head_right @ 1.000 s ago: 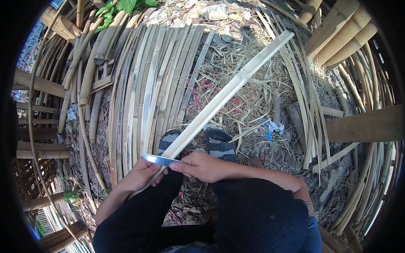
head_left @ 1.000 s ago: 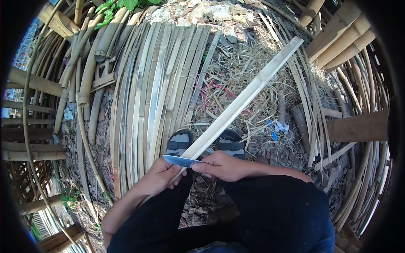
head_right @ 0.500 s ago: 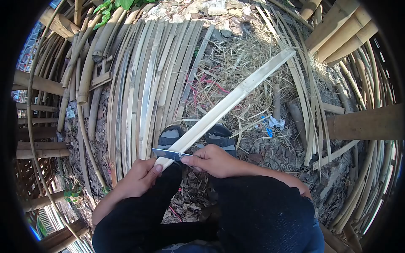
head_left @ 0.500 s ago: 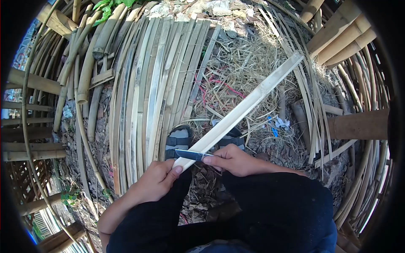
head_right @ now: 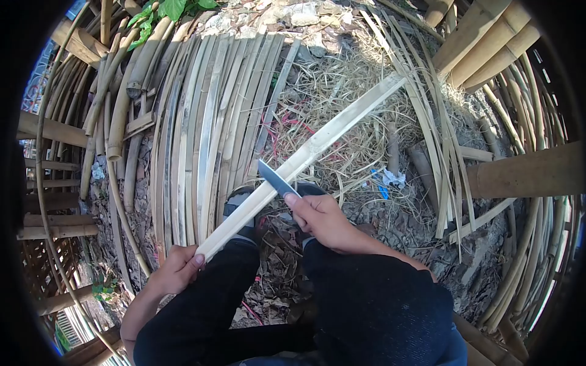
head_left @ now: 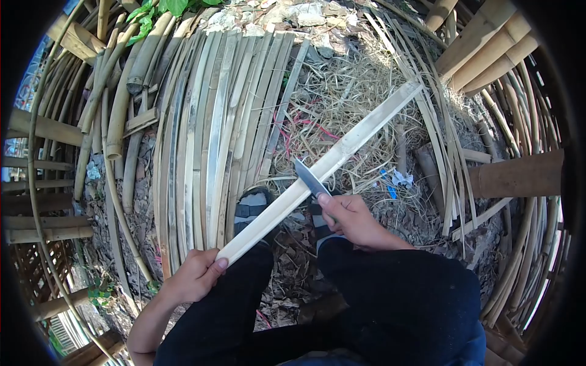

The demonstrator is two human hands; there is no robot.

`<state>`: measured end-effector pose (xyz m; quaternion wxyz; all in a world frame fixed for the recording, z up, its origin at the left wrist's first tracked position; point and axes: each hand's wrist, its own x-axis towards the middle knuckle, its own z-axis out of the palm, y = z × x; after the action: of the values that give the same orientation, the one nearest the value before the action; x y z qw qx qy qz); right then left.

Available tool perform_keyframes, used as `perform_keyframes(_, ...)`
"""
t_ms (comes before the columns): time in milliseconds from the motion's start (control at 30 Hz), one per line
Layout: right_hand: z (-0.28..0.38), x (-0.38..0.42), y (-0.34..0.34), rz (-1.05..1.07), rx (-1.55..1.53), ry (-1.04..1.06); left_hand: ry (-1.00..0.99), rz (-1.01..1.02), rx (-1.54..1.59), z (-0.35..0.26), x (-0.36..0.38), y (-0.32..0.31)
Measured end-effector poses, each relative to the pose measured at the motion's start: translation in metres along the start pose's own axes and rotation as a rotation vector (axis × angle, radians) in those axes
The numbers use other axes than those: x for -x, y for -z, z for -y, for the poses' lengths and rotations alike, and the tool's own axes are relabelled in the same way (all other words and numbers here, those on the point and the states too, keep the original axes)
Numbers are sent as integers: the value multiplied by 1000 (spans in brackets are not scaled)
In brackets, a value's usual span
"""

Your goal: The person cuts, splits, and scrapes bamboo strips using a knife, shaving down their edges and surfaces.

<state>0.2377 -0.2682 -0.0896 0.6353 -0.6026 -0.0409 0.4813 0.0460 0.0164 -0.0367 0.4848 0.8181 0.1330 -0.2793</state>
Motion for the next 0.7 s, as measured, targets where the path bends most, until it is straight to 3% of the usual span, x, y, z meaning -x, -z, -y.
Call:
perform_keyframes(67, 4, 5, 6, -79, -72, -1, 74, 7, 31, 7, 12, 6)
perform_keyframes(133, -2, 8, 10, 6, 102, 14, 72, -20, 5, 16, 26, 7)
perform_keyframes(167, -10, 4, 16, -72, -42, -98, 77, -19, 10, 20, 28, 7)
perform_keyframes(233, -13, 3, 13, -52, -73, -55, 116, -24, -38, 23, 28, 8)
perform_keyframes(333, -10, -4, 7, -28, -97, 2, 12, -41, -76, 24, 16, 5)
perform_keyframes(400, -10, -8, -5, 258, 101, 61, -46, -45, -78, 10, 0, 2)
perform_keyframes(533, -16, -21, -22, 488, 427, 165, -130, -9, 0, -30, -37, -9)
perform_keyframes(700, -6, -18, -29, 437, 407, 155, -179, 38, -22, -40, -48, -11)
